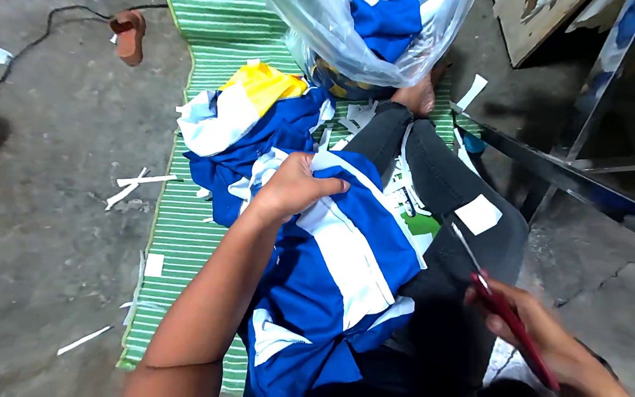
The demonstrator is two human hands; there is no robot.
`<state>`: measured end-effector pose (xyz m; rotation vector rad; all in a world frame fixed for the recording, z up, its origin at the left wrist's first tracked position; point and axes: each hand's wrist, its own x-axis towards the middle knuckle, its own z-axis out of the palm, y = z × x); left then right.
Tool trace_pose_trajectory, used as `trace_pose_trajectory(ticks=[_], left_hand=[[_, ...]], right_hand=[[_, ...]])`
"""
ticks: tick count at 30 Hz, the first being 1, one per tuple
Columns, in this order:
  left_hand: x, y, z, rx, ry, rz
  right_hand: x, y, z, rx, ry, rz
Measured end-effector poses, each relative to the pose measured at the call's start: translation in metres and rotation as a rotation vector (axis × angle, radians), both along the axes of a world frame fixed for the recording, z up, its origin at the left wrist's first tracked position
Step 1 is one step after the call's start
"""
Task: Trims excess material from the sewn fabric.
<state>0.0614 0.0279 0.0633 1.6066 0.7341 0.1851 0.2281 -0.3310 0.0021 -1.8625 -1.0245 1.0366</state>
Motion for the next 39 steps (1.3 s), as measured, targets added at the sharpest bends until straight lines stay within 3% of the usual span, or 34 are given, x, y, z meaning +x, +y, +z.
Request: trace_pose_trajectory(ticks=[5, 10, 18, 31, 34, 39], left_hand=[[0.002, 0.0, -0.004, 0.05, 0.036, 0.043], [0.002, 0.002, -0.005, 0.087, 0.079, 0.057], [0.0, 0.005, -0.008, 0.108, 0.106, 0.079], [-0.002, 0.008, -0.011, 0.124, 0.141, 0.086], [-0.003, 0.007, -0.009, 0.108, 0.146, 0.072], [-0.002, 0.005, -0.009, 0.062, 0.147, 0.035]], right_hand=[[-0.032, -0.01, 0.006, -0.098, -0.152, 0.009], [-0.056, -0.002, 0.013, -0.163, -0.106, -0.021], [-0.056, 0.001, 0.011, -0.065, -0.07, -0.017], [-0.064, 0.012, 0.013, -0.142, -0.216, -0.083], [-0.063, 0.012, 0.01, -0.144, -0.156, -0.131], [-0.055, 0.01, -0.005, -0.011, 0.153, -0.111]])
